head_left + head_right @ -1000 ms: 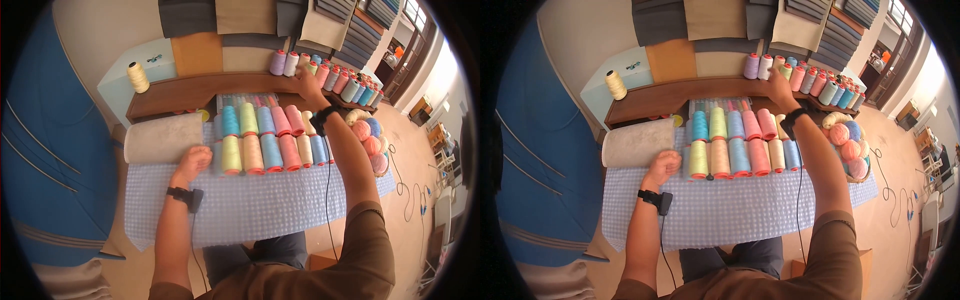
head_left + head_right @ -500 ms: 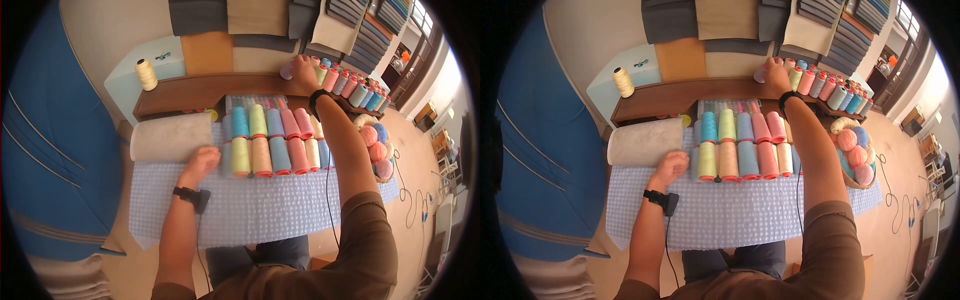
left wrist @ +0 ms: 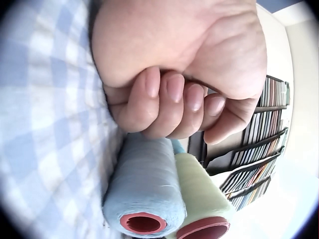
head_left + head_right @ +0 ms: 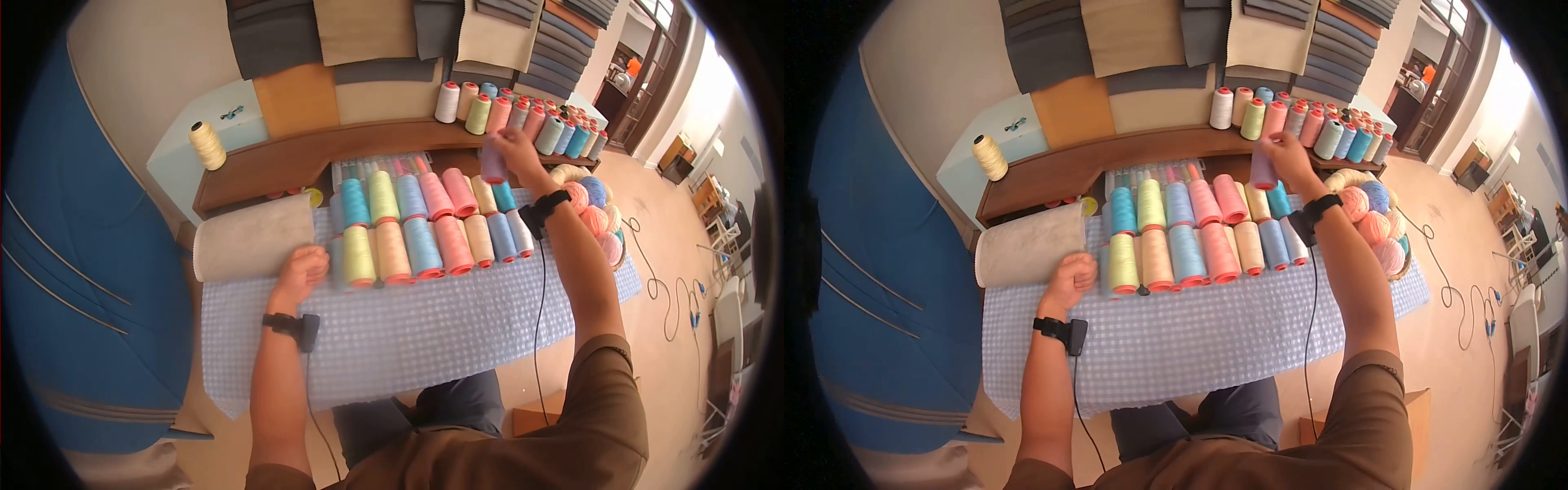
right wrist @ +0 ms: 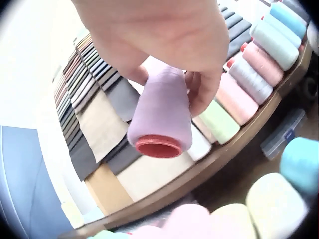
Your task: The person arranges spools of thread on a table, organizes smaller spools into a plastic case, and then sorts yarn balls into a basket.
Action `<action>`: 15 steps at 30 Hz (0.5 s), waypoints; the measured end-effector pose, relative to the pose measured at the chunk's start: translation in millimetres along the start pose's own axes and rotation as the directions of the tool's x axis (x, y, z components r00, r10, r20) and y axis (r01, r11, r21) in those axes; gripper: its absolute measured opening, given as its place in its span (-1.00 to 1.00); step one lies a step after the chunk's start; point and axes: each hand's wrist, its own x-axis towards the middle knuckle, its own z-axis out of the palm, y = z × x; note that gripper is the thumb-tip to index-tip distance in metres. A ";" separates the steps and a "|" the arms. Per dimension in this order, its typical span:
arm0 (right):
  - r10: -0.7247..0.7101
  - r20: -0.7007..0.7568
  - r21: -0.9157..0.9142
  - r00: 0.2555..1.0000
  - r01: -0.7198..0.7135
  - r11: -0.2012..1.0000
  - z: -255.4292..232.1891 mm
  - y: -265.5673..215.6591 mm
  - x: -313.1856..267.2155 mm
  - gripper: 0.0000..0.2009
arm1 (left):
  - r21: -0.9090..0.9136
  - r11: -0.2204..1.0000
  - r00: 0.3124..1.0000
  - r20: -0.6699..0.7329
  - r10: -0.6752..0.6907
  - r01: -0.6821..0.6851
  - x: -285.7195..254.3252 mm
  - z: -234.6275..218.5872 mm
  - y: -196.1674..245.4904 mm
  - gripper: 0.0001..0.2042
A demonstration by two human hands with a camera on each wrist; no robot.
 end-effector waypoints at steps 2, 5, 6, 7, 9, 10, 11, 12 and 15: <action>0.022 0.077 -0.227 0.997 -0.004 0.974 1.9 1.8 -10.9 -0.47 | 0.007 1.000 1.000 -0.002 -0.001 0.001 -0.5 1.6 1.3 -0.69; 0.050 0.099 -0.467 0.994 0.002 0.884 15.0 1.5 -27.4 -0.44 | 0.007 1.000 1.000 -0.007 -0.001 0.001 -0.7 2.2 1.0 -0.69; 0.051 0.111 -0.480 0.992 0.009 0.877 19.4 0.0 -32.5 -0.42 | 0.005 1.000 1.000 -0.009 0.000 0.000 -0.5 2.3 0.8 -0.69; 0.052 0.125 -0.494 0.991 0.017 0.869 22.6 0.0 -35.0 -0.40 | 0.006 1.000 1.000 -0.007 0.001 -0.001 -0.5 2.8 1.0 -0.69; 0.053 0.133 -0.530 0.990 0.026 0.848 28.2 1.6 -38.1 -0.43 | 0.007 1.000 1.000 -0.003 0.005 -0.005 -1.1 3.0 1.4 -0.69; 0.065 0.131 -0.536 0.989 0.015 0.844 30.9 2.1 -40.5 -0.43 | 0.008 1.000 1.000 -0.002 0.006 -0.006 -1.4 3.4 1.7 -0.69; 0.077 0.128 -0.541 0.989 0.005 0.841 32.8 2.5 -42.6 -0.44 | 0.009 1.000 1.000 -0.003 0.007 -0.007 -1.7 3.7 2.1 -0.69; 0.052 0.127 -0.547 0.991 0.026 0.837 33.7 2.6 -44.2 -0.45 | 0.010 1.000 1.000 -0.003 0.008 -0.008 -1.9 3.8 2.3 -0.69; 0.028 0.108 -0.583 0.994 0.041 0.812 30.9 -3.2 -46.7 -0.47 | 0.014 1.000 1.000 0.006 0.001 -0.001 -1.5 1.6 1.7 -0.69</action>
